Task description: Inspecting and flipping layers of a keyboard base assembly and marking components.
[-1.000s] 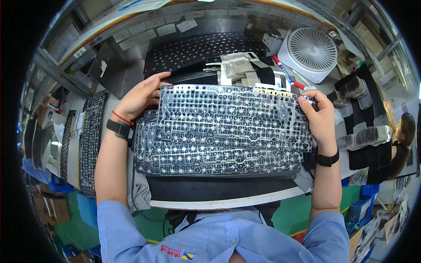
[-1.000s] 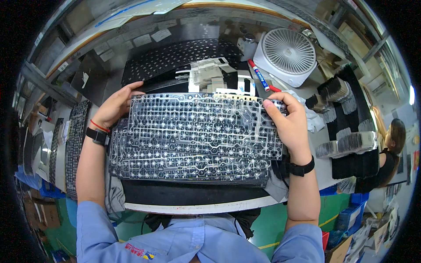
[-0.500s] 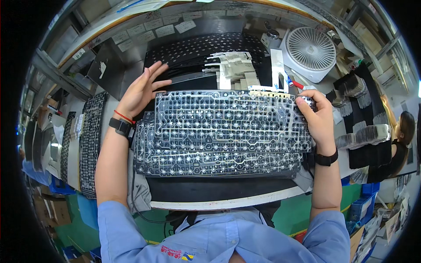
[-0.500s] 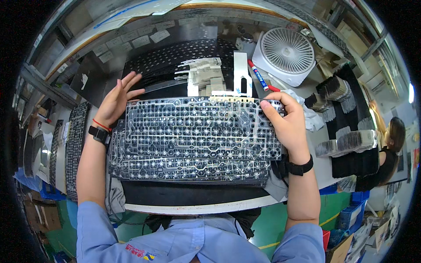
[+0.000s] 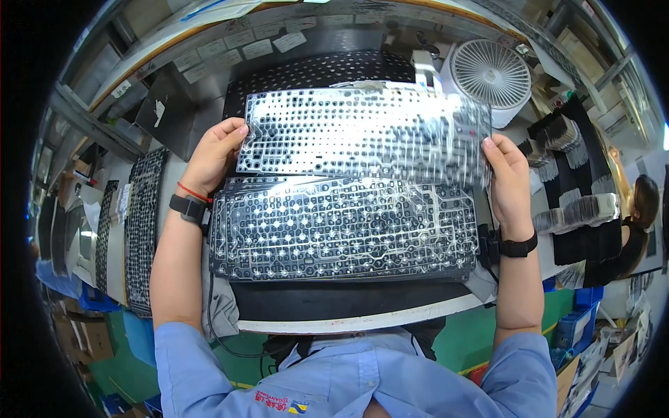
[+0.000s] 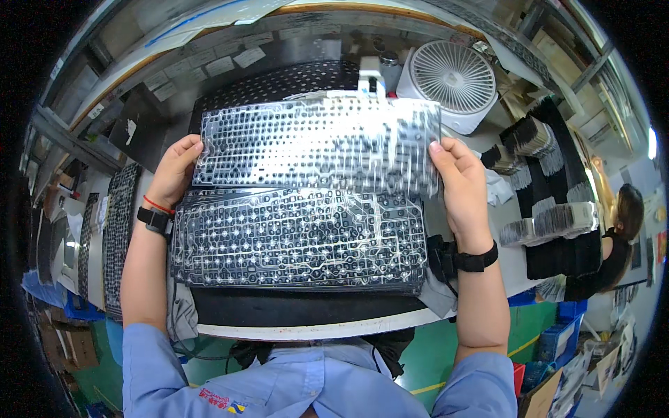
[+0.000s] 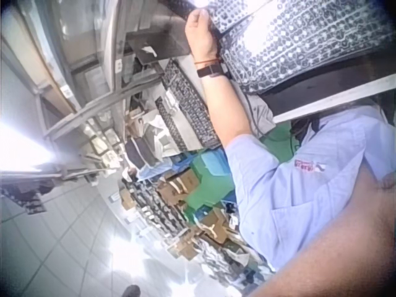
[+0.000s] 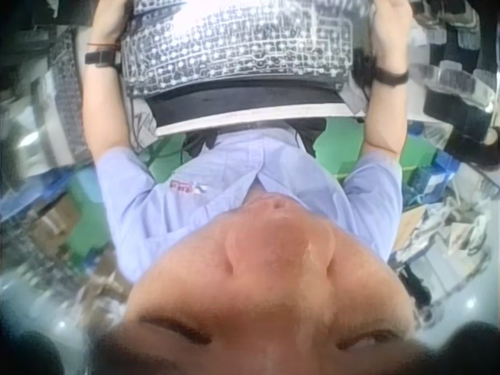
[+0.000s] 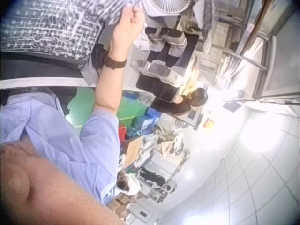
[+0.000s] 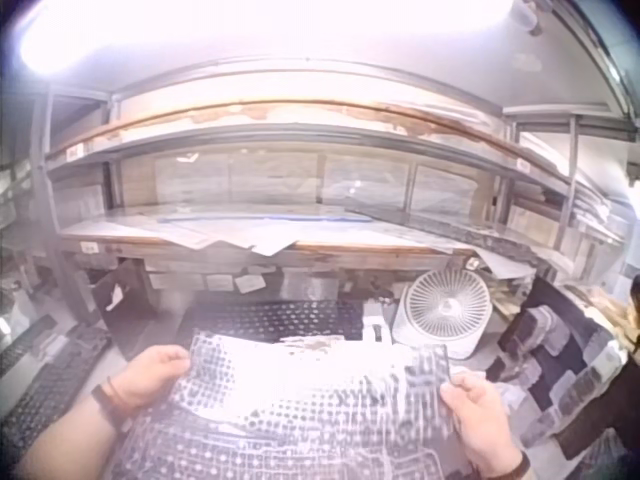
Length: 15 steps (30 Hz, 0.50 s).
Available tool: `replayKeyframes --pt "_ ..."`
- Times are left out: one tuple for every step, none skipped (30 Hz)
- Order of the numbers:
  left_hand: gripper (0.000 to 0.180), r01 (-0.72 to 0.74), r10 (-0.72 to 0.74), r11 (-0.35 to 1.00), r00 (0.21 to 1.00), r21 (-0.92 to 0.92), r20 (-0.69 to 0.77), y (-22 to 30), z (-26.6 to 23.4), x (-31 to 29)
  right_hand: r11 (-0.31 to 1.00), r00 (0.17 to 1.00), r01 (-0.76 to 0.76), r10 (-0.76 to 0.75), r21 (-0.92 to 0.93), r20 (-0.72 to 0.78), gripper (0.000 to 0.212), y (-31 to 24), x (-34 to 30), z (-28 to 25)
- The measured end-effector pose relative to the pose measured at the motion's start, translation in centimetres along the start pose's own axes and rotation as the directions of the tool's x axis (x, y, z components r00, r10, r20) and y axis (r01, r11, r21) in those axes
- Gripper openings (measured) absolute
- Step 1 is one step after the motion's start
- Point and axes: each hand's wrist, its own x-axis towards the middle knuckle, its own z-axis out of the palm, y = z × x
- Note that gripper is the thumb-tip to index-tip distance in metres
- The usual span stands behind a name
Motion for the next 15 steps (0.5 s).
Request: replayKeyframes --pt "0.014 -0.009 0.009 1.0 1.0 -0.006 -0.004 -0.2 -0.3 0.1 1.0 0.999 -0.008 0.008 -0.012 0.043 0.02 0.2 0.1 -0.3" --pt "0.014 0.012 -0.012 1.0 1.0 -0.007 -0.016 0.1 0.1 -0.1 1.0 0.999 -0.005 0.006 -0.011 0.037 0.02 0.2 0.0 -0.3" --pt "0.014 0.005 -0.006 1.0 1.0 -0.019 -0.03 0.3 0.5 -0.1 1.0 1.0 -0.002 0.003 -0.011 0.031 0.019 0.3 0.0 -0.4" --pt "0.014 -0.002 0.001 1.0 0.999 -0.03 -0.045 0.4 1.0 0.0 1.0 1.0 0.0 0.0 -0.01 0.025 0.019 0.3 0.0 -0.5" --pt "0.015 -0.009 0.006 0.999 0.998 -0.038 -0.065 0.5 1.1 -0.1 1.0 1.0 0.012 -0.012 -0.007 -0.005 0.019 0.1 -0.1 -0.1" --pt "0.015 -0.03 0.029 0.999 0.999 -0.038 -0.02 0.6 0.7 -0.2 1.0 0.999 0.023 -0.023 -0.004 -0.034 0.018 -0.2 -0.2 0.4" --pt "0.016 -0.051 0.052 0.998 0.998 -0.039 0.025 0.6 0.1 -0.3 0.999 0.997 0.034 -0.034 -0.001 -0.064 0.018 -0.4 -0.3 0.7" --pt "0.017 -0.074 0.077 0.996 0.995 -0.043 0.069 0.6 -0.3 -0.4 0.998 0.996 0.049 -0.052 -0.046 -0.073 0.019 -0.4 -0.4 0.3" --pt "0.018 -0.114 0.12 0.991 0.99 -0.073 0.08 0.6 -0.5 -0.3 0.994 0.994 0.063 -0.071 -0.091 -0.081 0.019 -0.3 -0.4 -0.4" --pt "0.019 -0.154 0.163 0.983 0.983 -0.103 0.09 0.5 -0.7 -0.3 0.988 0.992 0.078 -0.09 -0.136 -0.088 0.019 -0.2 -0.5 -0.8" --pt "0.021 -0.191 0.205 0.972 0.973 -0.133 0.101 0.6 -0.5 -0.2 0.978 0.985 0.139 -0.153 -0.157 -0.08 0.02 -0.2 -0.6 -0.8" --pt "0.024 -0.169 0.176 0.981 0.982 -0.091 0.07 0.9 -0.5 -0.3 0.964 0.974 0.2 -0.215 -0.177 -0.071 0.02 -0.2 -0.8 -0.7" --pt "0.024 -0.143 0.146 0.982 0.989 -0.124 0.011 1.1 -0.2 -0.6 0.945 0.959 0.261 -0.277 -0.196 -0.061 0.021 -0.2 -0.9 -0.7" --pt "0.025 -0.12 0.114 0.98 0.992 -0.159 -0.046 2.1 1.3 -1.1 0.928 0.946 0.312 -0.323 -0.205 -0.023 0.022 -0.2 -0.9 -0.9" --pt "0.026 -0.098 0.08 0.976 0.992 -0.195 -0.102 2.6 2.2 -1.4 0.921 0.937 0.335 -0.348 -0.2 -0.034 0.022 -0.4 -0.9 -0.7"
